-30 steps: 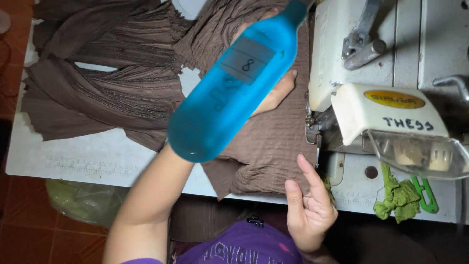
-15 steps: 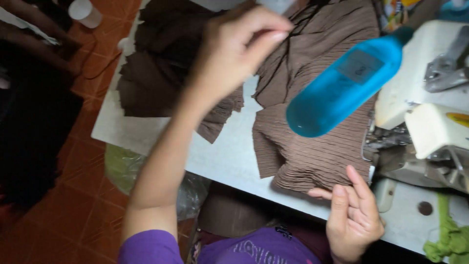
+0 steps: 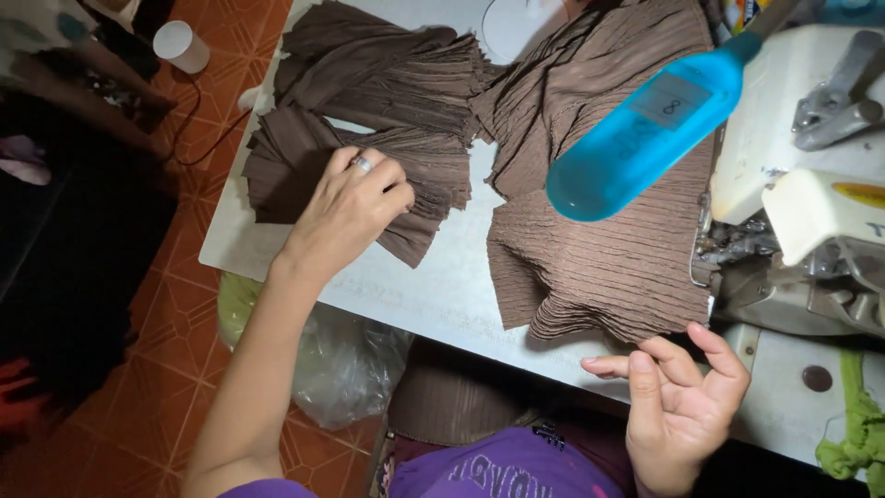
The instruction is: Sewing brown pleated fabric strips using an overlock sewing machine
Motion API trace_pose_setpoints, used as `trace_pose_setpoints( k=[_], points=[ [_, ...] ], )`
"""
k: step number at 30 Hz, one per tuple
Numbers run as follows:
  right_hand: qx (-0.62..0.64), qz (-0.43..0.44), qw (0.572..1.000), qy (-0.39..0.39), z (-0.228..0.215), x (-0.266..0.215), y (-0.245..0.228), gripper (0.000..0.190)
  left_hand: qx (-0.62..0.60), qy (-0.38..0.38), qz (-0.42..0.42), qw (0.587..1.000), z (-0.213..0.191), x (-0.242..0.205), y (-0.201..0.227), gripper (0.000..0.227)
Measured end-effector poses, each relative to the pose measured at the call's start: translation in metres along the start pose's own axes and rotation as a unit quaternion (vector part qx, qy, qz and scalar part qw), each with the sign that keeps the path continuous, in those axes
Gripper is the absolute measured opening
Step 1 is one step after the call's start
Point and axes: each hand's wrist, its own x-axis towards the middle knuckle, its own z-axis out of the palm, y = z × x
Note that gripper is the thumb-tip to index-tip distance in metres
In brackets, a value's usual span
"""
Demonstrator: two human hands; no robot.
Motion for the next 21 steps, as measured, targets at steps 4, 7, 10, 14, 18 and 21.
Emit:
trace_pose_setpoints(
  k=[4, 7, 10, 14, 18, 21],
  points=[
    [0.109, 0.007, 0.994, 0.023, -0.008, -0.004, 0.022, 0.038, -0.043, 0.026, 0.005, 0.999, -0.006, 0.0, -0.003, 0.02],
    [0.175, 0.105, 0.979, 0.021, -0.01, -0.005, 0.026, 0.03, -0.217, -0.012, -0.078, 0.973, -0.021, 0.008, -0.006, 0.008],
    [0.21, 0.167, 0.963, -0.017, -0.01, -0.005, 0.029, 0.024, -0.33, 0.045, -0.075, 0.94, -0.061, 0.037, 0.018, 0.01],
    [0.242, 0.172, 0.954, -0.038, -0.011, -0.004, 0.029, 0.026, -0.493, 0.0, 0.019, 0.87, -0.085, 0.084, 0.089, 0.009],
    [0.178, 0.152, 0.971, -0.055, -0.009, -0.003, 0.019, 0.021, -0.419, -0.05, 0.023, 0.906, -0.056, 0.112, 0.143, 0.018],
    [0.159, 0.113, 0.978, -0.077, -0.019, -0.006, 0.021, 0.024, -0.38, 0.02, -0.003, 0.925, -0.024, 0.128, 0.143, 0.019]
  ],
)
